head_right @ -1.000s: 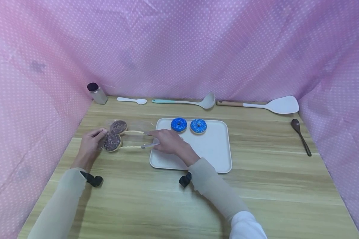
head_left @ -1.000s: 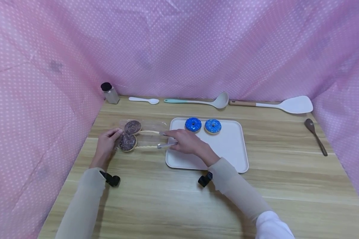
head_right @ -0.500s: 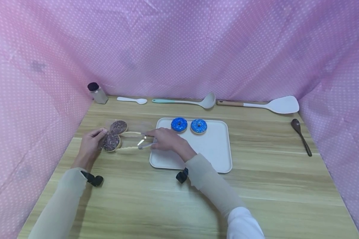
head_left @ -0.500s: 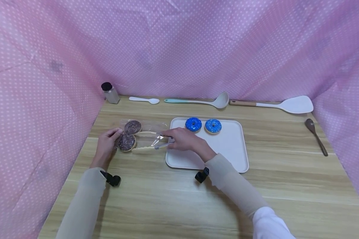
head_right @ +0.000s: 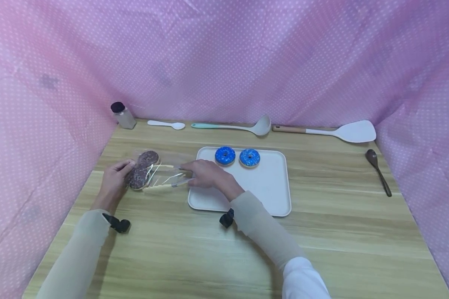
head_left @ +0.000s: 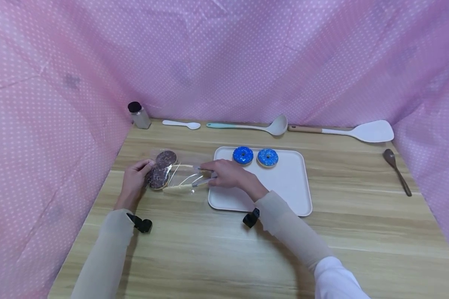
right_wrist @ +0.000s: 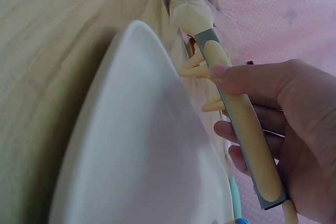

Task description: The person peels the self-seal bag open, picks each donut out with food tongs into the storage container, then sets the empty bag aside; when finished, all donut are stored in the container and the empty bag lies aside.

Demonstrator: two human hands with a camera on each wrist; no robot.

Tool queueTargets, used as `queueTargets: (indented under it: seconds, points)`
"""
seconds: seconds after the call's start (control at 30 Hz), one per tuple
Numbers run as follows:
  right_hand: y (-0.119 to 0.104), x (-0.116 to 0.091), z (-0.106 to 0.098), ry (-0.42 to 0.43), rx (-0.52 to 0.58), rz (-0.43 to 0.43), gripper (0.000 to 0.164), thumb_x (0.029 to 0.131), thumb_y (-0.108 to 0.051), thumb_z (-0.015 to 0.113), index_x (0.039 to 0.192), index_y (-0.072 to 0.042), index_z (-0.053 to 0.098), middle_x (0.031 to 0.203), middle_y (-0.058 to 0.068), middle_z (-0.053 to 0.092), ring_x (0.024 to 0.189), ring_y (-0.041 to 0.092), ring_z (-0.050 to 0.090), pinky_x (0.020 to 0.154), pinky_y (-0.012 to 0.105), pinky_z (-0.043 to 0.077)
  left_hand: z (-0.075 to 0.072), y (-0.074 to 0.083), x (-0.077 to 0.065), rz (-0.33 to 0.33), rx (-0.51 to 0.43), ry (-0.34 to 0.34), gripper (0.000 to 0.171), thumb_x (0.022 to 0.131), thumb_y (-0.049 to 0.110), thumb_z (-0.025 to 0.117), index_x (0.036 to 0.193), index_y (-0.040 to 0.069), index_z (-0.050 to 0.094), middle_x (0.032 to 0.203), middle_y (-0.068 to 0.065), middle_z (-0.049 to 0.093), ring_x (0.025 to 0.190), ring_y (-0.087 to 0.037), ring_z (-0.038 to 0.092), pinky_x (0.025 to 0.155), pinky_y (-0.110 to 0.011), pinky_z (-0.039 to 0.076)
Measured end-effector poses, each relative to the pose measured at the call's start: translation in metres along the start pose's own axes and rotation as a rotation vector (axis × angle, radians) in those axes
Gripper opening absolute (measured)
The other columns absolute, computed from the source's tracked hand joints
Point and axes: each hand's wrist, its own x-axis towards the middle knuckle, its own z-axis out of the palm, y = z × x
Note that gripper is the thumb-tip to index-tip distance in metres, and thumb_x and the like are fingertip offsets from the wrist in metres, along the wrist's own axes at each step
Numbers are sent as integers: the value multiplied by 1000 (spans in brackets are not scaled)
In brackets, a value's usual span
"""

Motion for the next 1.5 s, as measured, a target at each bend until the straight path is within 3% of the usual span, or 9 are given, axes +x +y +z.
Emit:
queueTargets:
  seconds: [0.13,0.37,0.5,0.7,0.9,1.1,1.3,1.5]
  points:
    - [2,2,4,25,-10,-35,58,84,-24,72,138,-20,51,127,-1,62,93,15,58,79,30,50,2,1,0,12,39,24,7,85,13,72,90,7,73,80,11,69,80,-3,59,68,-11,50]
    - [1,3,11,44,-18,-44,56,85,-25,72,138,-18,51,130,0,60,106,15,59,89,33,50,6,2,-2,7,-25,29,13,85,12,73,92,1,73,80,9,69,79,-4,61,68,-12,52]
    - [0,2,12,67,-30,-58,56,86,-25,71,138,-18,51,131,1,60,113,16,58,93,35,50,5,0,-3,7,9,38,7,85,15,72,88,8,74,80,11,68,79,-3,60,67,-12,51]
    - [1,-4,13,75,-43,-55,53,89,-26,68,138,-18,51,125,1,64,101,13,60,87,33,52,0,-2,-2,-1,-29,21,8,85,14,72,88,7,73,82,7,69,79,-5,60,67,-12,52]
    - [3,-12,11,109,2,-48,51,89,-24,68,137,-15,52,119,3,66,92,14,60,82,32,50,-2,-1,-1,2,43,34,12,85,19,73,90,8,73,82,10,69,79,-4,59,66,-11,49]
    - [6,-18,12,152,-11,-29,53,89,-25,68,139,-20,50,122,-1,65,88,12,57,75,28,49,-2,1,0,-17,63,39,11,84,22,74,88,11,73,83,11,69,79,-1,59,67,-9,49]
    - [7,-24,15,192,2,-28,53,88,-25,69,138,-21,51,113,-1,69,80,9,56,70,25,48,-1,2,-1,-5,123,55,8,85,22,73,86,14,72,83,9,67,72,-1,55,59,-10,46]
    - [8,-30,18,218,-8,-14,50,89,-26,69,136,-21,53,114,-2,69,79,8,54,71,24,48,1,0,-2,5,47,51,5,86,16,72,84,12,73,78,9,67,67,-1,55,57,-10,47]
